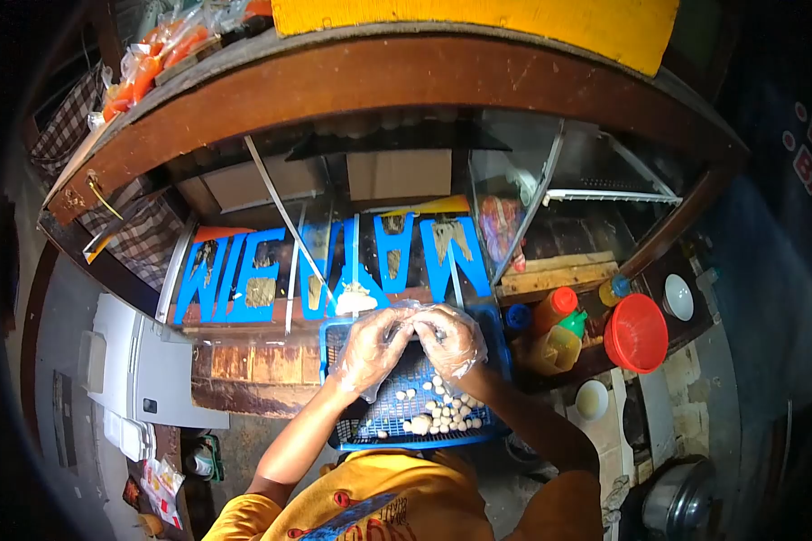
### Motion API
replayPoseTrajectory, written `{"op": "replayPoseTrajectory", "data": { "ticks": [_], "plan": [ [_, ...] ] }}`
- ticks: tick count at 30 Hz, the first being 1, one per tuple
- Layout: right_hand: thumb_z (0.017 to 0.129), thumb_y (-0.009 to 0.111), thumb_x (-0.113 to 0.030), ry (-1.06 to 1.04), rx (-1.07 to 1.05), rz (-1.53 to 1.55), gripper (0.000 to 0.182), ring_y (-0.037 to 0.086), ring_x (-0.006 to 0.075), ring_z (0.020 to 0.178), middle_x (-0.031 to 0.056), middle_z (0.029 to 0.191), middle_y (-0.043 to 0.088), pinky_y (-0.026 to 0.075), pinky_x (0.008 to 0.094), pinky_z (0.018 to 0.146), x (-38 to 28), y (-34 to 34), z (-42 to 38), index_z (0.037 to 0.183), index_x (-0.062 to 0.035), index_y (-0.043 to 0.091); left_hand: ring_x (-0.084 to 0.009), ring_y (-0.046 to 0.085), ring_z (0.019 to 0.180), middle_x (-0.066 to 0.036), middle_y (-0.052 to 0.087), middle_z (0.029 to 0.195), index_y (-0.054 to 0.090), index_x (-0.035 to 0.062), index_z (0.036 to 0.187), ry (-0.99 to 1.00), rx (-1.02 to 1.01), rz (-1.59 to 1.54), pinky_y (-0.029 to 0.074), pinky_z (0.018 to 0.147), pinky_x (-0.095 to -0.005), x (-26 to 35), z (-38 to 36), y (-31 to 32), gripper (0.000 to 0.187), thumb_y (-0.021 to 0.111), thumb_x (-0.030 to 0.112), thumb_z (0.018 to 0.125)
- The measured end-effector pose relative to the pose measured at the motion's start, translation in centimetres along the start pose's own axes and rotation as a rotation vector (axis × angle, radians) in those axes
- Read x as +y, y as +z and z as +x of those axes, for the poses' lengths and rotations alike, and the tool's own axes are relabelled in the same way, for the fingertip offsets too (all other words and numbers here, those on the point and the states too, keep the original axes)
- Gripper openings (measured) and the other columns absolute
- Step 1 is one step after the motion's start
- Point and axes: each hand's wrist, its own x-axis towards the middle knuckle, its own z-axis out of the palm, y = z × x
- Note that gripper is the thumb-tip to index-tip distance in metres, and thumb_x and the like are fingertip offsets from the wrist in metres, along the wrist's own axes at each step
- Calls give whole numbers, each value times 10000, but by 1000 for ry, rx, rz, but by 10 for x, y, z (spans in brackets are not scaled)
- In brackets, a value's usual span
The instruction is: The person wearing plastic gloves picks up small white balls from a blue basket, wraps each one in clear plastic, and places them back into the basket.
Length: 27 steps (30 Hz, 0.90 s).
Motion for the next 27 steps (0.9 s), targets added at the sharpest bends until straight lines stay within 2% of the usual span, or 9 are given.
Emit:
{"op": "replayPoseTrajectory", "data": {
  "ticks": [5,9,13,15,17,19,20,25,27],
  "plan": [
    [939,702,-26,87,-87,-6,81,744,346,971,156,1023,762,582,405,877,8,-10,-26,1003,-6,745,-384,748,1085,-236,760,1145,699,-34,1228,-40,-87,-52,589,936,-426,-5,-19,12,289,725,127,989],
    [955,688,-45,169,-169,-25,101,743,353,989,160,1031,762,580,412,889,13,-12,-47,1030,-18,749,-411,733,1121,-249,749,1165,660,-17,1303,-199,-250,-131,588,943,-445,-8,-36,18,345,695,158,1007],
    [964,681,-58,204,-231,20,111,739,362,984,168,1051,759,581,414,885,27,-5,-76,1053,-30,742,-429,722,1134,-256,728,1224,633,-14,1337,-161,-344,-84,586,948,-470,-29,-59,31,372,683,150,1007],
    [963,681,-54,281,-287,22,119,741,354,981,164,1046,759,583,412,882,33,-2,-90,1063,-22,735,-496,685,1095,-294,708,1192,591,21,1377,-120,-392,-118,572,905,-531,-38,-68,35,413,668,121,984],
    [965,683,-52,290,-332,-2,124,747,339,978,164,1045,762,585,405,877,41,3,-105,1076,-19,730,-498,690,1070,-291,714,1161,562,25,1393,-91,-419,-107,570,886,-545,-45,-78,38,430,656,115,984],
    [978,702,-59,437,-380,104,123,765,291,974,166,1044,774,588,376,855,50,11,-123,1087,-17,743,-507,692,1035,-284,719,1116,521,37,1413,-171,-575,-107,565,859,-556,-48,-85,38,450,644,103,985],
    [990,691,-61,408,-382,133,128,768,269,978,162,1044,781,588,364,850,57,16,-132,1096,-15,746,-476,718,1030,-272,726,1104,575,26,1336,-192,-592,-121,576,859,-520,-50,-90,40,348,661,112,1010],
    [981,685,-88,406,-482,167,159,745,335,920,171,973,750,585,406,834,65,23,-156,1121,-28,730,-463,711,1046,-264,717,1086,584,13,1303,-229,-690,-135,568,891,-508,-63,-110,49,334,666,106,994],
    [971,701,-110,360,-563,32,188,750,348,953,182,994,755,586,429,842,65,23,-161,1126,-7,725,-468,701,1047,-265,710,1099,586,0,1299,-215,-763,-94,563,906,-510,-72,-117,53,363,684,104,966]
  ]
}}
